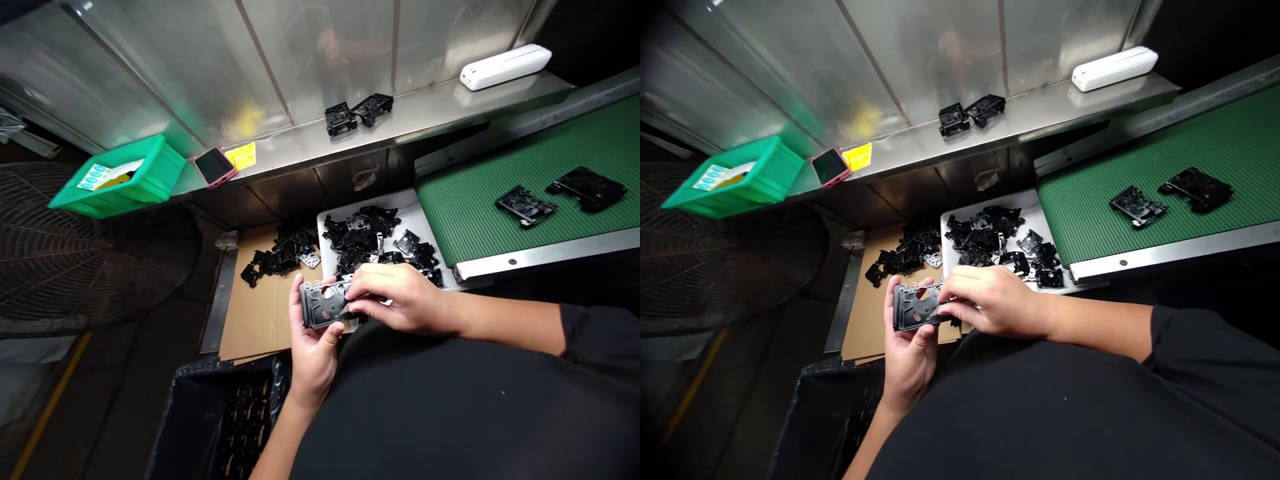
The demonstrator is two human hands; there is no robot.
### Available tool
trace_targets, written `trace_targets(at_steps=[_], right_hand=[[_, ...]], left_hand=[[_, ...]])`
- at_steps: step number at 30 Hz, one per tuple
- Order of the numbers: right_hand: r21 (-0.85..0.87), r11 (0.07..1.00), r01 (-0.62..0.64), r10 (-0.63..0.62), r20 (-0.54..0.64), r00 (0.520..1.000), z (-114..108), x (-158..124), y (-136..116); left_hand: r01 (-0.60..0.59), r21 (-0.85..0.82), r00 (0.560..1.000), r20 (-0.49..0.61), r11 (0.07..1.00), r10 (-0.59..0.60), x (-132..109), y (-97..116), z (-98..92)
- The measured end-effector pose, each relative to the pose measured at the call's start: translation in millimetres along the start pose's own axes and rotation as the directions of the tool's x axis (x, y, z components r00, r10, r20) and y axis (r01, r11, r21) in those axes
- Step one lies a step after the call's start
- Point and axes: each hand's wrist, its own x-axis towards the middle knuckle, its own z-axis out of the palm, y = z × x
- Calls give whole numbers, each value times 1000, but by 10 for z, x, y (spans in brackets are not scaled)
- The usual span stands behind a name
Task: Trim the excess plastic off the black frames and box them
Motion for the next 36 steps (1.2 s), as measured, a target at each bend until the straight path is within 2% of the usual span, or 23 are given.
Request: trace_targets(at_steps=[9,17,30,33,36], right_hand=[[-163,987,-3,2,-4,1000,29,-136,-27],[-152,988,26,-29,-12,1000,20,-165,-87],[-87,994,59,-59,9,998,24,-264,-148],[-88,995,43,-47,-40,998,43,-281,-171],[-7,999,32,-32,-139,990,54,-292,-176]], left_hand=[[-32,75,998,48,997,28,-45,5,47],[-29,126,998,50,992,23,-98,-14,32],[9,70,997,78,998,-14,-218,-26,60],[29,56,995,97,998,-35,-227,29,62],[39,38,993,113,998,-43,-235,102,73]])
